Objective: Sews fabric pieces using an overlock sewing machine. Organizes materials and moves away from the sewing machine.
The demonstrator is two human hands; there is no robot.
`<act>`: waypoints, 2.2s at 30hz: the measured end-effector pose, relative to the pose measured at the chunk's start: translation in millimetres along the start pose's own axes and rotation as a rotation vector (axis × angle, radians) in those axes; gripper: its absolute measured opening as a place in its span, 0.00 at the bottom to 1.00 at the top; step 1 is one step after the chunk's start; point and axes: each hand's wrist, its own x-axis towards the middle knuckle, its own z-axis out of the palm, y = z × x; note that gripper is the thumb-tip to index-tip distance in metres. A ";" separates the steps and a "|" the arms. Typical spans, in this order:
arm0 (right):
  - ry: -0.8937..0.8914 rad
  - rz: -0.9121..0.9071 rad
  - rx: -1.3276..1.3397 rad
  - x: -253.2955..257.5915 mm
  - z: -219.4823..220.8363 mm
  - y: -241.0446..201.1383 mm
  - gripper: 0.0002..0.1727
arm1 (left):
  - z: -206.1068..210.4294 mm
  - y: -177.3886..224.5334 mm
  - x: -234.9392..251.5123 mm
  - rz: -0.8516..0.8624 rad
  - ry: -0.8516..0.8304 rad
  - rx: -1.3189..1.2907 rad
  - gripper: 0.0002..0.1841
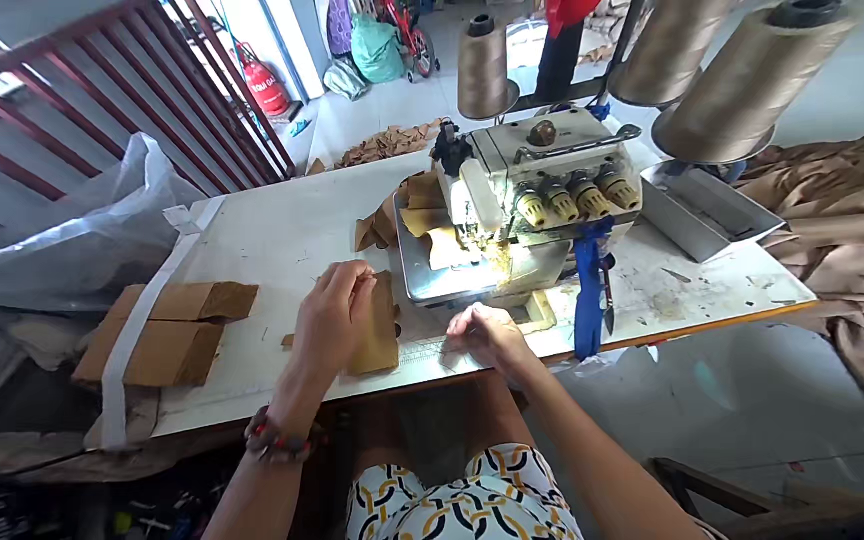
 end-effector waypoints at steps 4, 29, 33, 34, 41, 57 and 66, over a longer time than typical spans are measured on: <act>0.025 0.039 -0.052 -0.6 1.8 -4.2 0.22 | 42.0 -55.8 -4.5 -0.377 -0.475 0.017 0.16; 0.126 0.329 0.061 -17.4 16.4 -35.7 0.13 | 72.5 76.0 5.3 0.172 -0.207 0.125 0.17; 0.157 0.313 0.034 -8.4 17.1 -38.0 0.14 | 71.0 71.7 17.2 0.149 -0.285 0.102 0.19; 0.154 0.303 0.036 -6.1 16.2 -37.3 0.14 | 68.7 71.4 19.1 0.158 -0.288 0.098 0.19; -0.049 0.210 0.126 7.7 6.0 -32.3 0.22 | 60.6 58.7 34.4 0.147 -0.357 0.045 0.19; -0.074 0.082 0.073 -0.1 -5.0 -3.7 0.39 | 31.8 7.2 49.0 -0.064 -0.399 -0.080 0.21; 0.005 0.122 -0.095 0.1 4.7 -6.7 0.23 | 56.3 -70.3 -20.8 -0.222 -0.350 0.101 0.10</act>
